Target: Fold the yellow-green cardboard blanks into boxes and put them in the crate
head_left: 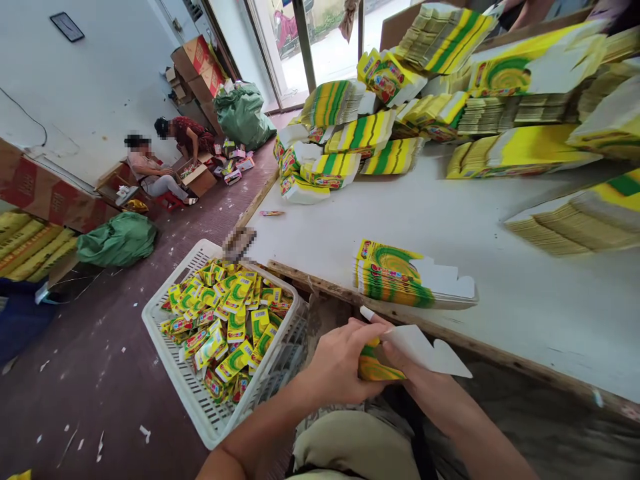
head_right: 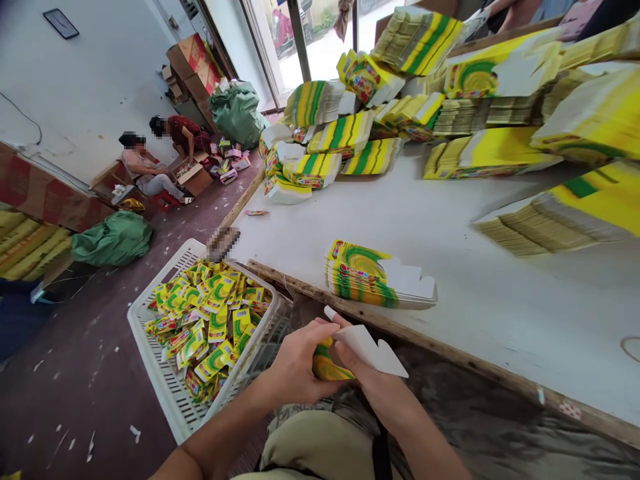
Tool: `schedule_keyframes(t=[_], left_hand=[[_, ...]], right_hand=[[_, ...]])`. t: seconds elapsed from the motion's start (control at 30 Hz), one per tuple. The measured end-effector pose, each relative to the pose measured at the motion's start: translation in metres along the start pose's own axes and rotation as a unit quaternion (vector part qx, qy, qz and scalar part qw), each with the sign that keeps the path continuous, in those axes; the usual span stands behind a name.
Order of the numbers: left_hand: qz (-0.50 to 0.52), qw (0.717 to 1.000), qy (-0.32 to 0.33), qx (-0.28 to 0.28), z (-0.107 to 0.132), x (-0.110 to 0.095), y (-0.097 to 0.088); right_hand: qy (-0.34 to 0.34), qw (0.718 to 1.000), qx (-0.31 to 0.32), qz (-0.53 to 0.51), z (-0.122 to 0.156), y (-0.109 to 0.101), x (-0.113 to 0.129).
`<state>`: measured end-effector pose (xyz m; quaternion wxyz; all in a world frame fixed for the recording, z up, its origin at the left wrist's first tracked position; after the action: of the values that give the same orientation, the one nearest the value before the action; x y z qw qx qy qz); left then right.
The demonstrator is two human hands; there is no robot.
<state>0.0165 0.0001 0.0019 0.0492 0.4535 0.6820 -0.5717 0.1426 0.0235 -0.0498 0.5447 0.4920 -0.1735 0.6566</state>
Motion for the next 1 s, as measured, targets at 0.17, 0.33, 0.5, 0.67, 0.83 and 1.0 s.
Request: schedule_keyframes(t=[0.17,0.33,0.5,0.67,0.83,1.0], left_hand=[[0.021,1.000,-0.005,-0.005,-0.002,0.003,-0.001],[0.041,0.991,-0.116,0.049,0.002,0.017,-0.001],[0.058,0.985,-0.160,0.030,0.002,0.027,0.004],[-0.002,0.985,-0.174,0.012,0.002,0.028,-0.012],[0.016,0.982,-0.188,0.019,0.002,0.026,-0.030],[0.024,0.987,-0.157,0.037,-0.003,0.024,-0.043]], right_hand=[[0.002,1.000,-0.019,0.025,-0.001,-0.007,0.002],[-0.164,0.962,-0.043,0.214,0.009,0.006,0.013],[-0.306,0.882,-0.086,0.348,0.012,0.013,0.024],[-0.362,0.858,-0.139,0.337,0.004,-0.009,0.036],[-0.368,0.841,-0.085,0.388,-0.001,-0.012,0.032],[-0.309,0.869,-0.024,0.385,-0.001,-0.015,0.032]])
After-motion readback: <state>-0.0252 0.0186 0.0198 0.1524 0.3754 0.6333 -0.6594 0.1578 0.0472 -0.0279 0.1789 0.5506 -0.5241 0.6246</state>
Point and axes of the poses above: each hand's wrist, its own z-axis away from the middle knuckle, its own y-axis out of the palm, x = y × z, the point moved 4 cm from there along -z, towards the middle knuckle, and after that the axes turned 12 degrees about y, right-handed, at the moved point
